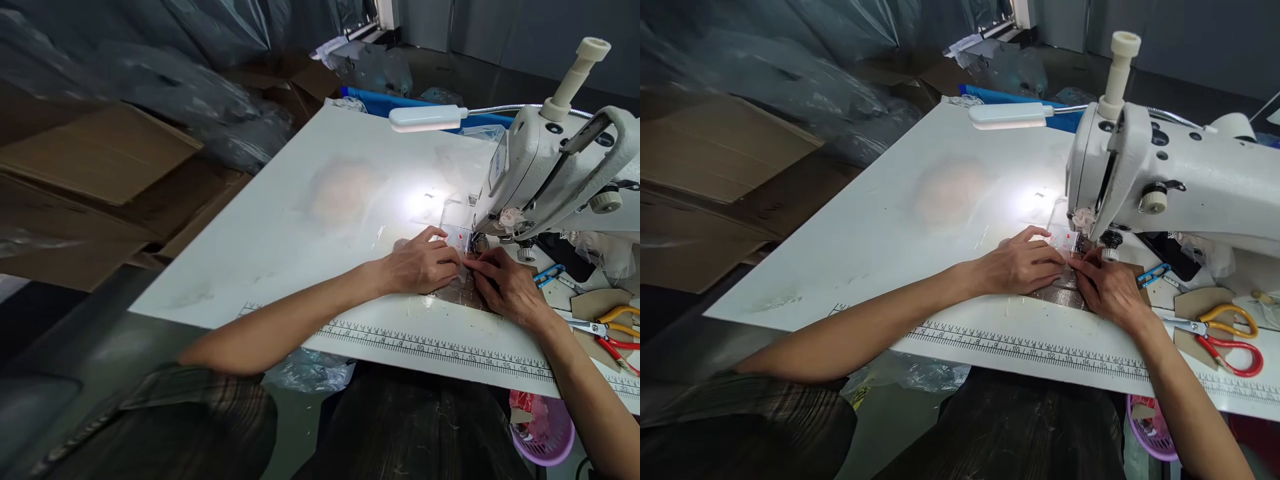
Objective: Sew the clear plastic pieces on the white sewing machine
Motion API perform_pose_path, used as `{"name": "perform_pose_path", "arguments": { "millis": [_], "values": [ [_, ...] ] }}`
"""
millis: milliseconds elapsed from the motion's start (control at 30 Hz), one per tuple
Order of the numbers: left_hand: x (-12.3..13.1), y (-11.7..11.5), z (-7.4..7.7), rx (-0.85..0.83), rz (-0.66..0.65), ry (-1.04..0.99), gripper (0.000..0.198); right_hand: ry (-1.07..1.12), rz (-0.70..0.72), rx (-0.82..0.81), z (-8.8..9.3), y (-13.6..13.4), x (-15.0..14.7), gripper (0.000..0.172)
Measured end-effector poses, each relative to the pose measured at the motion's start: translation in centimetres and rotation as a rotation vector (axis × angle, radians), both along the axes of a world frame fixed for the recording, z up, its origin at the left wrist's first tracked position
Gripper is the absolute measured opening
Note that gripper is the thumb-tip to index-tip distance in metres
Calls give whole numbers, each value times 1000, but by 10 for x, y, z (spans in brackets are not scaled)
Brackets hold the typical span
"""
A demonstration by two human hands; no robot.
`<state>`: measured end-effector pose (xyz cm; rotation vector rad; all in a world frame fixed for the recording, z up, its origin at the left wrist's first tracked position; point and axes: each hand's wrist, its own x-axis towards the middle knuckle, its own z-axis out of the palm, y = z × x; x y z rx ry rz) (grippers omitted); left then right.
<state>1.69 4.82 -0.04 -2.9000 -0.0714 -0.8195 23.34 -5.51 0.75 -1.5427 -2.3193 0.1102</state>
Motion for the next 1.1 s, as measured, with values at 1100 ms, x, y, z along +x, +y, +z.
{"name": "perform_pose_path", "arguments": {
  "millis": [1100],
  "values": [
    [2,-2,2,-59,-15,36,28,181,-57,4,-2,-8,-4,36]
  ]
}}
